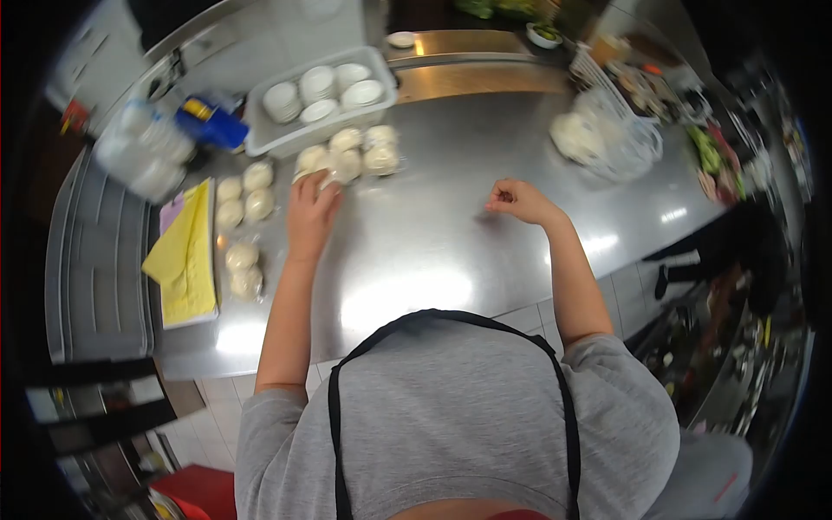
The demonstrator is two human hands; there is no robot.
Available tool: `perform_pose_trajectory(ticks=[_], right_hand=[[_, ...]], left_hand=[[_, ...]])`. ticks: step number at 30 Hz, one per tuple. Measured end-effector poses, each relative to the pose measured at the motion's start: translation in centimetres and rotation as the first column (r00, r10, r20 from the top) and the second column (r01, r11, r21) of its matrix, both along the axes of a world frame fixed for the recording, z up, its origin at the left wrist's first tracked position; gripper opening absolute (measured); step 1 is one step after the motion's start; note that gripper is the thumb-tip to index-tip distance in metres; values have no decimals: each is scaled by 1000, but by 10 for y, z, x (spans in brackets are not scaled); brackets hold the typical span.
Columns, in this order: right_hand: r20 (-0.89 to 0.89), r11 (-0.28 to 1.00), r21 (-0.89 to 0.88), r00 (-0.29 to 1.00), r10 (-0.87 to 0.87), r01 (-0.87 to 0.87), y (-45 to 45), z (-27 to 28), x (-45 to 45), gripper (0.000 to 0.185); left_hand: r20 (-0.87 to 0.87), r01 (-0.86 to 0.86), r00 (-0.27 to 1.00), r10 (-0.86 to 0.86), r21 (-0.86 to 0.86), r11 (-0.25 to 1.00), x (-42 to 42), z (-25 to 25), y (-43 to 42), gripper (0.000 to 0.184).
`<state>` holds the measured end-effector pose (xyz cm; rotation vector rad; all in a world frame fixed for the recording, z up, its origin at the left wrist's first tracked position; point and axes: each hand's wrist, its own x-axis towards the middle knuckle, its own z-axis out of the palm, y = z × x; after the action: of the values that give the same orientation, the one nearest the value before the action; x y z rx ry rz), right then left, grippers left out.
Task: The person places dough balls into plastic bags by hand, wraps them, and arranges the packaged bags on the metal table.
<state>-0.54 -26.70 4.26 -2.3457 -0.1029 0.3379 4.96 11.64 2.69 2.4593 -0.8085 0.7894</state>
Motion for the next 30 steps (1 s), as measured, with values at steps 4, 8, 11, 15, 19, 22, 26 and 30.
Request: perform_pose_trajectory(ticks=[4, 8, 11, 15, 19, 22, 26, 30], right_hand=[[-22, 986, 81, 989, -144, 145, -39, 5, -24, 20], [603, 950, -30, 764, -230, 310, -115, -19, -13, 26], [860, 779, 50, 370, -352, 625, -179, 13, 12, 29], [933, 679, 54, 205, -296, 732, -264, 34, 51, 27], [218, 510, -824, 969, -116, 246, -314, -22, 62, 26], [-22, 601, -798, 992, -124, 57, -320, -54, 79, 22], [404, 390, -446, 570, -715, 805, -301, -37, 84, 33], [713, 291, -254, 381, -588, 923, -304, -13, 94, 49]], left_hand=[[-62, -22, 998, 33, 170, 985, -4, -36, -3, 25], [-144, 48, 990, -12, 254, 966, -24, -53, 3, 25], [-170, 60, 985, -12, 279, 958, -41, -36, 4, 25], [-171, 14, 985, 28, 238, 971, -56, -23, 2, 23], [-140, -81, 985, 100, 138, 987, -66, -15, -7, 20], [-148, -108, 982, 122, 95, 990, -74, -11, -12, 20], [-164, -141, 975, 150, 63, 988, -77, -6, -21, 18], [-165, -175, 969, 182, 55, 983, -76, -3, -34, 17]])
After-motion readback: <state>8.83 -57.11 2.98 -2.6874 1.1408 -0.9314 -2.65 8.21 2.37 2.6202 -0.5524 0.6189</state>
